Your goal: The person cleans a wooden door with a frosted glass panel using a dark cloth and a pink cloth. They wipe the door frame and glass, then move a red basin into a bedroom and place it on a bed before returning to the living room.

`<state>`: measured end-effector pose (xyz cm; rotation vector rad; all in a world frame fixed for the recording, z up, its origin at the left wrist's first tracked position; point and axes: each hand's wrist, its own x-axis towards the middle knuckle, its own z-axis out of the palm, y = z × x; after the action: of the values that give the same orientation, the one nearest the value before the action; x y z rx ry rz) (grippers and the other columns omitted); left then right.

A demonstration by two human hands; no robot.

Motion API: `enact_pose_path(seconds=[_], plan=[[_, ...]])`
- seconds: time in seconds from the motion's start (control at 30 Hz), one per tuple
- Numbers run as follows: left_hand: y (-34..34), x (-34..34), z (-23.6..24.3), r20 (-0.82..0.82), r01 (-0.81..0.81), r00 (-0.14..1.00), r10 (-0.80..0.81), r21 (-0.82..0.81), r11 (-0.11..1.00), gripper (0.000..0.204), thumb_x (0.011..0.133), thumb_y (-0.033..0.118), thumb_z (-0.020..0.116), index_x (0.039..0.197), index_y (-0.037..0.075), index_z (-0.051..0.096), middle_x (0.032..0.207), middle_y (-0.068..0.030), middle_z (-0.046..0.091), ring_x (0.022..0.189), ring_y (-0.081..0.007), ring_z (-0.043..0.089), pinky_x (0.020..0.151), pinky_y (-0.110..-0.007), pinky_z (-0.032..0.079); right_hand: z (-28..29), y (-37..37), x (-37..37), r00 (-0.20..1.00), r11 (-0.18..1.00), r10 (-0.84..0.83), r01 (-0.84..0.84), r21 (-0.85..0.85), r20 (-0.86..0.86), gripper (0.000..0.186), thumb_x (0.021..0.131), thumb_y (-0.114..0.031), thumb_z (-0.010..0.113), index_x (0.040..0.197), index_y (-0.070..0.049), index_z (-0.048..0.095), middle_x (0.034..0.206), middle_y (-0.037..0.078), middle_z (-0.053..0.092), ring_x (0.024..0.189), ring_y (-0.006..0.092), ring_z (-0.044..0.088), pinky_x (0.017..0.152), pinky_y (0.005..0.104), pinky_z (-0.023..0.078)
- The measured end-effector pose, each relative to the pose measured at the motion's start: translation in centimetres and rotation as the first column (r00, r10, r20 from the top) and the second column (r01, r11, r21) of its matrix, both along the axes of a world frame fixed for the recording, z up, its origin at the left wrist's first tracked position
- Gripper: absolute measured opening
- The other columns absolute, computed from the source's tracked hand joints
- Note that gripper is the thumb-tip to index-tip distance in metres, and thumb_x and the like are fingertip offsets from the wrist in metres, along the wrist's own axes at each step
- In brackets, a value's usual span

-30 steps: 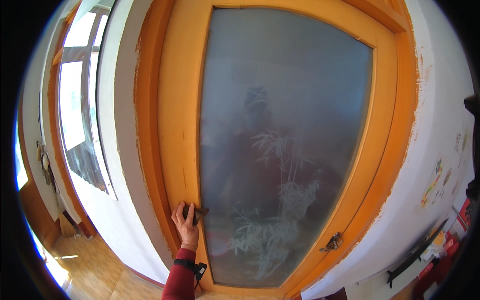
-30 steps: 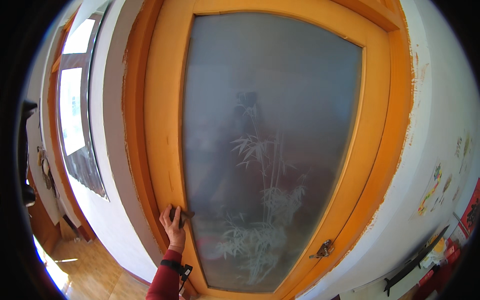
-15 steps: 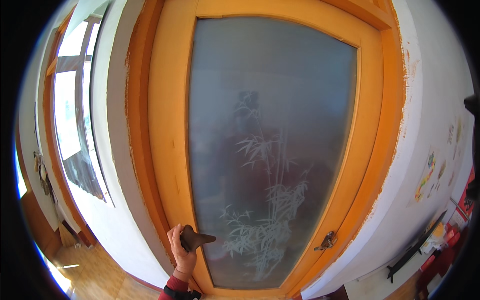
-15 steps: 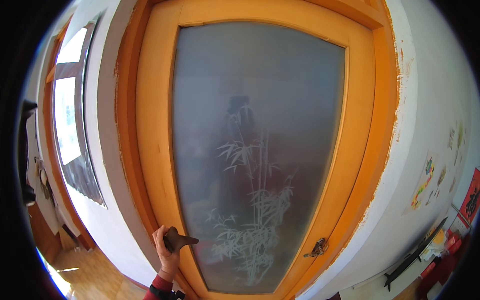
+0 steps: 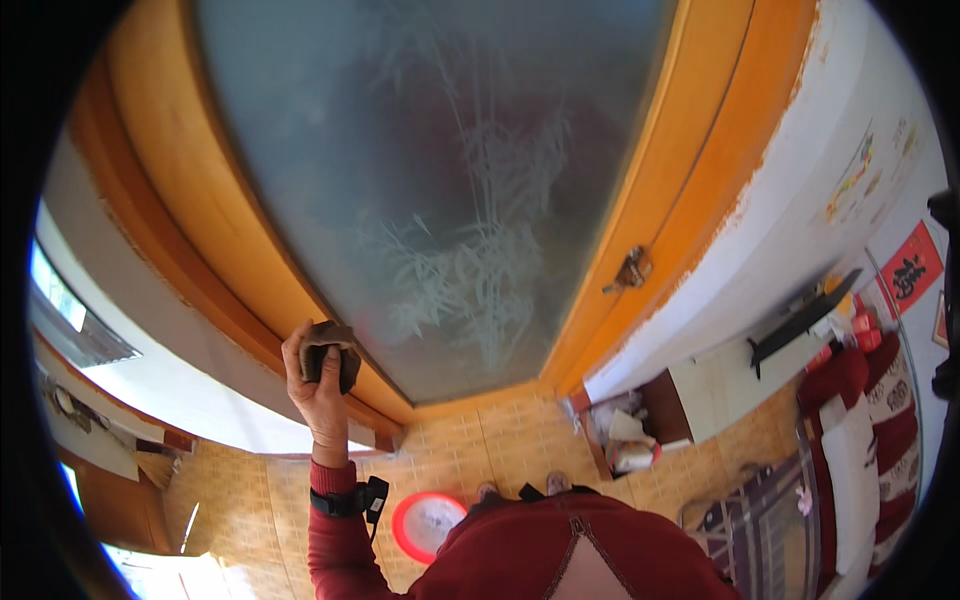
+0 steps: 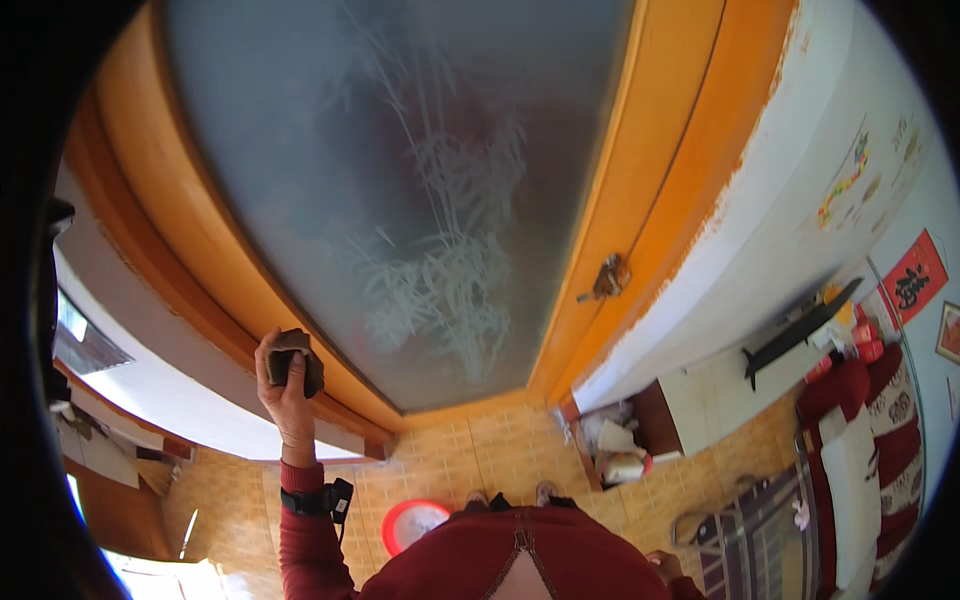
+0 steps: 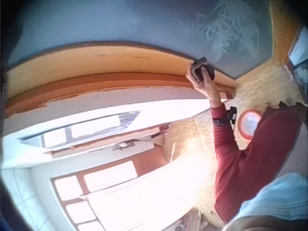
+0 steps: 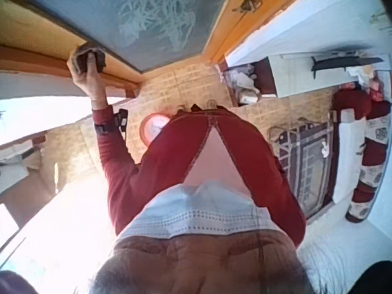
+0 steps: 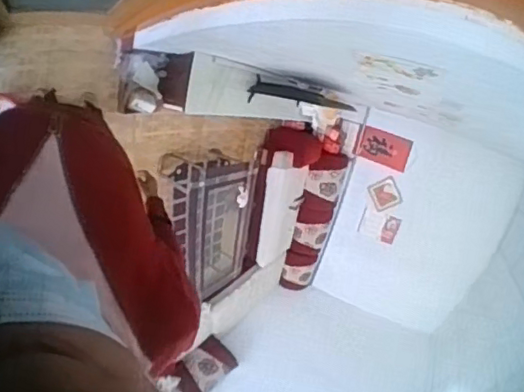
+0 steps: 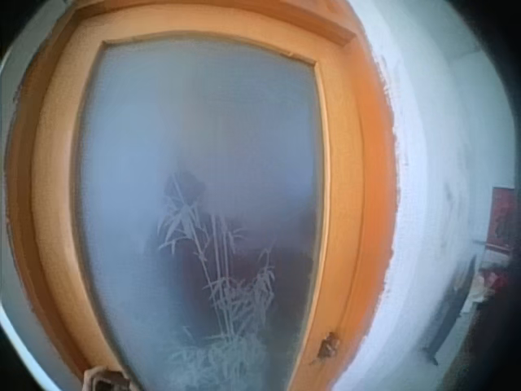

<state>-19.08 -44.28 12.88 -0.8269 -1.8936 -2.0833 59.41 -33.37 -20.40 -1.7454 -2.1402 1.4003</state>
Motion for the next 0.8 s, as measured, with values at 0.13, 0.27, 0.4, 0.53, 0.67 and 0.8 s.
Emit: enact_pose_path(seconds=[0.13,0.27,0.4,0.53,0.67,0.8], plan=[[-1.9,-0.6,-5.9,0.313,0.129,0.945,-0.097,-0.084,0.988,0.027,0.102,0.017,0.065,0.125,0.004,0.065,0.105,-0.0002,0.068,0.094,-0.0117,0.062,0.082,-0.026,0.051,3.4,-5.7,2.6,0.990,0.983,-0.069,0.088,-0.164,0.122,0.032,0.091,-0.030,0.074,0.105,-0.002,0.074,0.103,0.011,0.077,0.093,0.0209,0.072,0.082,0.0324,0.055],[-5.4,-0.4,-14.6,0.527,0.263,0.847,-0.073,-0.297,0.918,0.025,0.101,0.019,0.067,0.118,0.001,0.065,0.098,-0.0036,0.071,0.086,-0.0128,0.063,0.077,-0.027,0.053,4.4,-10.2,5.5,0.977,0.978,-0.004,0.048,-0.205,0.214,0.035,0.090,-0.035,0.072,0.106,-0.003,0.074,0.103,0.013,0.076,0.095,0.0251,0.073,0.083,0.0357,0.055],[-9.0,1.9,-21.4,0.326,0.324,0.940,-0.100,-0.763,0.560,0.030,0.095,0.012,0.068,0.119,-0.007,0.065,0.102,-0.0155,0.074,0.091,-0.0195,0.068,0.084,-0.035,0.055,0.3,-13.7,7.0,0.968,0.969,0.083,-0.022,-0.247,0.237,0.037,0.090,-0.038,0.069,0.105,-0.005,0.074,0.101,0.016,0.076,0.097,0.0291,0.073,0.083,0.0391,0.055],[-12.2,5.2,-23.0,0.549,0.452,0.835,-0.048,-0.633,0.628,0.035,0.092,0.011,0.070,0.124,-0.003,0.066,0.107,-0.0235,0.074,0.101,-0.0340,0.073,0.089,-0.041,0.055,-3.6,-15.7,7.5,0.991,0.965,-0.035,0.067,-0.254,0.130,0.032,0.090,-0.034,0.069,0.103,-0.005,0.074,0.099,0.015,0.076,0.096,0.0288,0.073,0.083,0.0394,0.055],[-12.9,8.1,-22.3,0.169,0.193,0.980,-0.105,-0.934,0.299,0.033,0.087,0.011,0.072,0.121,0.007,0.070,0.108,-0.0203,0.073,0.102,-0.0402,0.070,0.089,-0.046,0.055,-3.5,-16.9,8.2,0.988,0.965,-0.157,0.152,-0.213,-0.009,0.028,0.091,-0.030,0.068,0.102,-0.005,0.075,0.098,0.014,0.076,0.095,0.0271,0.072,0.085,0.0396,0.056],[-10.6,10.4,-22.2,0.236,0.301,0.950,-0.203,-0.861,0.409,0.030,0.089,0.006,0.068,0.119,-0.001,0.067,0.106,-0.0248,0.073,0.100,-0.0405,0.070,0.088,-0.044,0.055,-0.6,-20.9,11.0,0.986,0.982,-0.160,0.163,-0.095,0.039,0.020,0.092,-0.023,0.066,0.095,-0.005,0.073,0.090,0.013,0.075,0.088,0.0206,0.073,0.077,0.0362,0.057]])
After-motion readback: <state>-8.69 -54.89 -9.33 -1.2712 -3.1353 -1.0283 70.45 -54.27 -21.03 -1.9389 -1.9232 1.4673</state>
